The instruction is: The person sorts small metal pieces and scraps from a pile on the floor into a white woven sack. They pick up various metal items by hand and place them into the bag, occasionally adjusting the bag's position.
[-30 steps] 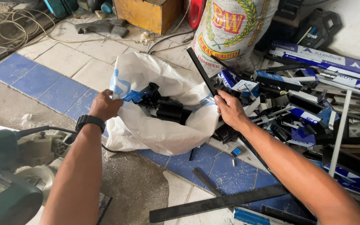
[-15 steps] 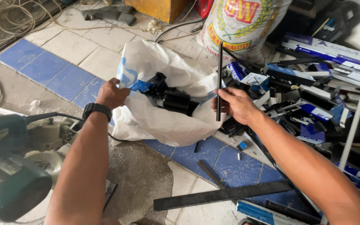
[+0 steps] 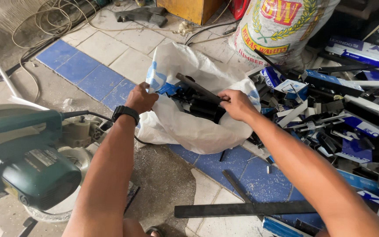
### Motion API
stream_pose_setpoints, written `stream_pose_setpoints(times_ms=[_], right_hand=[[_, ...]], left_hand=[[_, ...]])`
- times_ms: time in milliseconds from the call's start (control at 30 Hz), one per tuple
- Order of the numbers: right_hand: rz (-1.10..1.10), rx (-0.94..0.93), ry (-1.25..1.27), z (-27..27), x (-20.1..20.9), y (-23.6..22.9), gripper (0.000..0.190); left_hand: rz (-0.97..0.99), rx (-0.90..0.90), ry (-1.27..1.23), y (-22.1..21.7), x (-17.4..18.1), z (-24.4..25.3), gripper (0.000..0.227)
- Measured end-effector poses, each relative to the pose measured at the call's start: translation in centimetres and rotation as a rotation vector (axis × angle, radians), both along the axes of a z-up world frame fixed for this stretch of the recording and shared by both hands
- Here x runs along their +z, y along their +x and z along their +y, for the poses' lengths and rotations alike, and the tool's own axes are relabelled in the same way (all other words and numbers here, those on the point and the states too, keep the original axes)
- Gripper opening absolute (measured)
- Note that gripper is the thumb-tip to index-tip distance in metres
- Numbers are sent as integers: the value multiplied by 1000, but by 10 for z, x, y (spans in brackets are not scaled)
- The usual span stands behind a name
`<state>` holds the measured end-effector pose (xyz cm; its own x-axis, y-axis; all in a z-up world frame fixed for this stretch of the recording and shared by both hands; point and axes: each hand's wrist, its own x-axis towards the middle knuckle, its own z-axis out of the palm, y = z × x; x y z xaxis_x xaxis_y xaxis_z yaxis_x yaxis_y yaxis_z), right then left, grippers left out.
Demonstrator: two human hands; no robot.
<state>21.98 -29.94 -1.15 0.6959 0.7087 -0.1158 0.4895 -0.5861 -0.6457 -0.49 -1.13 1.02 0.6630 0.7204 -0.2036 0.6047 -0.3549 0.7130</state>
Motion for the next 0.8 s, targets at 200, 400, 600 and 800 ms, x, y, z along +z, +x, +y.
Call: stream_pose_setpoints(times_ms=[200,400,600,800], right_hand=[[58,138,97,4,34,-37,47],[-76,-9,-21,-35,5,19,34],[165,-380,397,-141,-23,64,23],[-9,-404,-372,-239,-23,81,33]], left_hand=[[-13,7,-34,-3,-2,1,68],[4,-15,-25,-1,-13,10,67],[6,-68,57,2,-26,18,67],[-133,-370,555,-12,-146,135,52]])
